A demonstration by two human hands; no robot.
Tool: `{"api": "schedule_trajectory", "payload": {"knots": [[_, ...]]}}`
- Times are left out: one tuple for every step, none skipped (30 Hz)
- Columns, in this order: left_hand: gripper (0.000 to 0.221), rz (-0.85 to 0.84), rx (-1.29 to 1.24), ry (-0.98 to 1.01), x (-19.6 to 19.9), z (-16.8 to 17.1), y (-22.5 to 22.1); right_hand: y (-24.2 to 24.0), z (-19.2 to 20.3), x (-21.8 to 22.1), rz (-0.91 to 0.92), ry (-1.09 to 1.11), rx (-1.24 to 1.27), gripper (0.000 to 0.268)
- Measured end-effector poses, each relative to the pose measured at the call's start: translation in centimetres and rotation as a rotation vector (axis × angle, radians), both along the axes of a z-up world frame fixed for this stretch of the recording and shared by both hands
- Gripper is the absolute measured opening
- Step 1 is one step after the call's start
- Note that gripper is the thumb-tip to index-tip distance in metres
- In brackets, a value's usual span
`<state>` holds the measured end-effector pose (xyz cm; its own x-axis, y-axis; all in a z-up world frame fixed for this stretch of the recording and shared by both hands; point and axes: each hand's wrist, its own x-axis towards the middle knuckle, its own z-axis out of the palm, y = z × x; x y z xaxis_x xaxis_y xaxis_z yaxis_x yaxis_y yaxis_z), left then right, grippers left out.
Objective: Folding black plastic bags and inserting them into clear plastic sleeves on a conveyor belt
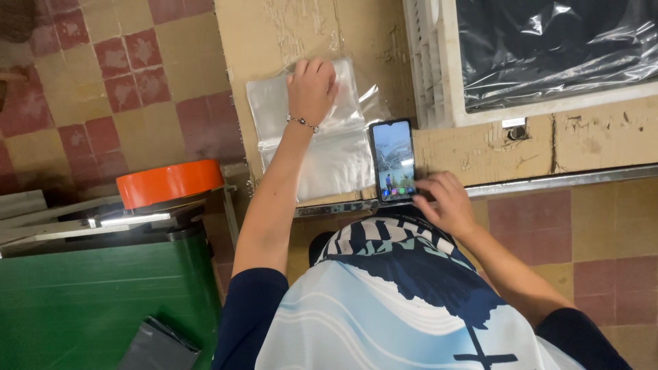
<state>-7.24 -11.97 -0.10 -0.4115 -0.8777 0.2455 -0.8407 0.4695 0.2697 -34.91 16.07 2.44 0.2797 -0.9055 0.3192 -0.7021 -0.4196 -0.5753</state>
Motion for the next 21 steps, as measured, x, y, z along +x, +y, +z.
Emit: {"api": "schedule_trajectory", "payload": {"knots": [[0.027, 0.001, 0.003, -0.002, 0.1, 0.0, 0.1, -0.4, 0.4, -0.1, 0.001, -0.002, 0.003, 0.028], [0.028, -0.018, 0.002, -0.009, 0.1, 0.0, 0.1, -0.9, 0.9, -0.2, -0.014, -0.005, 0.015, 0.026], [0.029, -0.036, 0.000, -0.015, 0.1, 0.0, 0.1, -1.3, 1.3, -0.3, -0.029, -0.008, 0.026, 0.024], [0.029, -0.034, -0.002, -0.014, 0.0, 0.4, 0.2, -1.6, 1.9, -0.3, -0.026, -0.006, 0.024, 0.024], [0.020, -0.049, 0.084, 0.043, -0.1, 0.8, 0.3, -1.9, 2.4, -0.2, -0.036, -0.020, 0.022, 0.020], [0.022, -0.063, 0.173, 0.099, -0.1, 1.2, 0.7, -1.9, 3.0, -0.2, -0.045, -0.035, 0.025, 0.017], [0.022, -0.059, 0.175, 0.101, -0.1, 0.7, 0.4, -1.9, 3.1, -0.4, -0.042, -0.034, 0.027, 0.017], [0.014, -0.061, 0.159, 0.055, -0.2, 0.2, 0.1, -1.7, 3.3, -0.5, 0.004, -0.008, 0.017, 0.016], [0.011, -0.062, 0.142, 0.010, -0.3, -0.3, -0.1, -1.4, 3.5, -0.7, 0.051, 0.018, 0.006, 0.015], [0.011, -0.061, 0.148, 0.013, -0.4, -0.8, -0.1, -1.0, 3.2, -0.8, 0.052, 0.021, 0.012, 0.015], [0.019, -0.035, 0.121, -0.021, -0.6, -1.3, -0.1, -0.5, 3.0, -0.9, 0.086, 0.021, 0.024, 0.015], [0.028, -0.007, 0.088, -0.056, -0.7, -1.7, -0.3, -0.4, 2.7, -0.9, 0.122, 0.021, 0.032, 0.015], [0.028, -0.004, 0.088, -0.054, -0.8, -2.4, -0.4, -0.8, 2.4, -0.6, 0.124, 0.023, 0.032, 0.015], [0.027, 0.015, 0.043, -0.077, -0.9, -3.2, -0.5, -1.1, 2.2, -0.3, 0.112, 0.025, 0.017, 0.015], [0.028, 0.035, -0.002, -0.100, -1.0, -3.9, -0.5, -1.5, 1.9, 0.1, 0.100, 0.027, 0.003, 0.016], [0.028, 0.039, -0.001, -0.099, -1.2, -4.1, -0.4, -2.8, 2.0, 1.0, 0.104, 0.028, 0.002, 0.016], [0.026, 0.048, -0.113, -0.114, -1.3, -4.3, -0.3, -4.1, 2.2, 1.9, 0.116, -0.021, 0.025, 0.017], [0.025, 0.060, -0.225, -0.131, -1.4, -4.5, -0.2, -5.6, 2.3, 2.8, 0.130, -0.071, 0.045, 0.019], [0.025, 0.067, -0.227, -0.132, -1.5, -5.0, -0.1, -7.3, 3.0, 4.3, 0.137, -0.071, 0.044, 0.019], [0.021, 0.090, -0.209, -0.124, -1.5, -5.4, -0.1, -9.3, 3.7, 5.7, 0.094, -0.143, 0.051, 0.022], [0.018, 0.114, -0.192, -0.117, -1.5, -5.9, -0.2, -11.2, 4.5, 7.3, 0.051, -0.215, 0.059, 0.028]]}}
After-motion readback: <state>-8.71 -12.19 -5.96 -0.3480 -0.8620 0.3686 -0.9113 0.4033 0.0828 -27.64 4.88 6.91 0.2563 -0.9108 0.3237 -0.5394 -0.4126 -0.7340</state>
